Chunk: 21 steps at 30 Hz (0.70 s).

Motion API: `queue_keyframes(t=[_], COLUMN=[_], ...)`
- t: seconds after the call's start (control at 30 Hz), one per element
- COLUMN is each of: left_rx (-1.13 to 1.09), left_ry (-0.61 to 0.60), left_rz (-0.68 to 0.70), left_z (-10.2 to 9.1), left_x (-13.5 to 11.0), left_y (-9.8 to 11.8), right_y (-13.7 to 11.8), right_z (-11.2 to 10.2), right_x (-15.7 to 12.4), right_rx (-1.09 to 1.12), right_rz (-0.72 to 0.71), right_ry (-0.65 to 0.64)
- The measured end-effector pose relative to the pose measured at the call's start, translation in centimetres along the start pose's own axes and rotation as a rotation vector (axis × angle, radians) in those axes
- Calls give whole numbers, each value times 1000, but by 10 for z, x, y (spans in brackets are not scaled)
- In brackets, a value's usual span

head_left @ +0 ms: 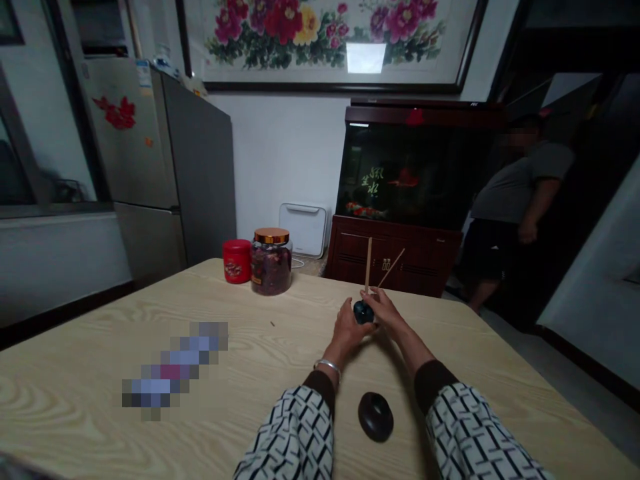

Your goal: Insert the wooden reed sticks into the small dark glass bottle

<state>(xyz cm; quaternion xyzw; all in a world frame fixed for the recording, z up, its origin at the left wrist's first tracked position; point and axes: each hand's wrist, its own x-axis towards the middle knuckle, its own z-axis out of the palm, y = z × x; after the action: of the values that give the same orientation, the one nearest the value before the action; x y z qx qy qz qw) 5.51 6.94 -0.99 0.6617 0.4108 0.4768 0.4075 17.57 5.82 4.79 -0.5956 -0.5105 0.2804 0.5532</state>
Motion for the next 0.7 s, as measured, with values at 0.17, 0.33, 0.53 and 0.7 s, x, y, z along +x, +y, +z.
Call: queue_keyframes(t=[0.17, 0.33, 0.53, 0.7], left_rx=[-4, 61, 45, 20], left_ry=[-32, -68, -106, -103], left_rz=[106, 96, 57, 61], left_z=[9, -5, -33, -47], left_x=[11, -10, -51, -75], left_y=[-4, 2, 12, 19], right_y=[21, -16, -53, 15], right_z=[23, 14, -104, -151], right_x=[23, 12, -22, -98], right_rx=[1, 138, -114, -1196], right_rz=[-66, -151, -138, 102], right_ry=[-34, 70, 158, -116])
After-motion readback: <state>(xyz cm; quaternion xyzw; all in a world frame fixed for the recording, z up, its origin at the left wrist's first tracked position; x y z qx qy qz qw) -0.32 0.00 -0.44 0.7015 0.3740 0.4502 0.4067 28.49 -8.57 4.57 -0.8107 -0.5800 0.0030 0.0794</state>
